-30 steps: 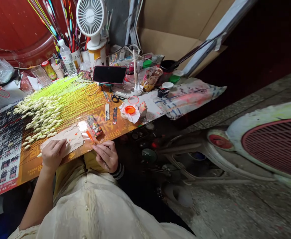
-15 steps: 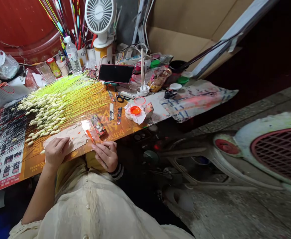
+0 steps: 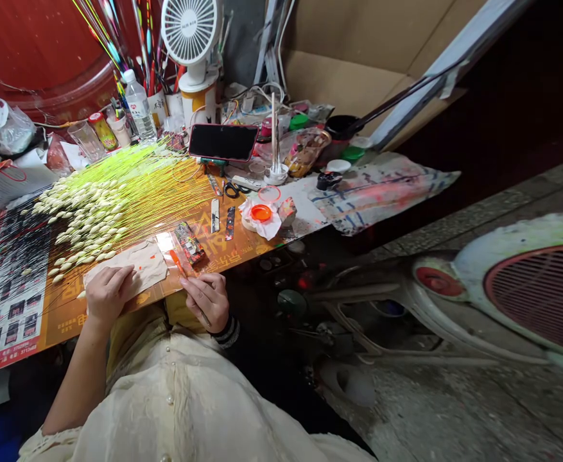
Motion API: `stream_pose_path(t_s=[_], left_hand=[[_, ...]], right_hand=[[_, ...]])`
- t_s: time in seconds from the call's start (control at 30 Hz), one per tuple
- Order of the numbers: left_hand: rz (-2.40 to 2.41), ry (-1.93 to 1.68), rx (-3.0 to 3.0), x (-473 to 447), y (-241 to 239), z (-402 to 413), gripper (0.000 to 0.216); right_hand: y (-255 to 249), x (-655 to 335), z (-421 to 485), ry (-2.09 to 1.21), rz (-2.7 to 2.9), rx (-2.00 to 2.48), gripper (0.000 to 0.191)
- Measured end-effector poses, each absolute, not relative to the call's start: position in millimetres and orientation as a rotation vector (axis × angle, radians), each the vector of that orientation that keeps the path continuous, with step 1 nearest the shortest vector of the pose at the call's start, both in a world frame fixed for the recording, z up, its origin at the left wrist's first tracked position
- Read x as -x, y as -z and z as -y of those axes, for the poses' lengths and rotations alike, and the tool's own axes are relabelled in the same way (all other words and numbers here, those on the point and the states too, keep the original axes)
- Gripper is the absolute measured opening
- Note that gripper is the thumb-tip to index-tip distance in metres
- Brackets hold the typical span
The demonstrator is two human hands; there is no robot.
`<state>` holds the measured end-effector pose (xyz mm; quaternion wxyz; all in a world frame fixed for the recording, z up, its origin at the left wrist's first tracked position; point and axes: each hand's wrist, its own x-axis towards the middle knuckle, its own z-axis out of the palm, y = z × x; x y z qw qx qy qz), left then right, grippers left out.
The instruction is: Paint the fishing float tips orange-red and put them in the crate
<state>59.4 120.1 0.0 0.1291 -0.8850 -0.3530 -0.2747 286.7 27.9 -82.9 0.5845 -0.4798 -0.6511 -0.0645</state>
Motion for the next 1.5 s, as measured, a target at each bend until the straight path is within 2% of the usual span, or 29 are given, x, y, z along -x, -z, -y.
stream_pose_path(t_s=[1.5], left_hand=[[1.019,0.807,2.583,-58,7,-118,0.012]], right_hand=[[74,-257,-21,0.123,1.674,1.015,0.057]])
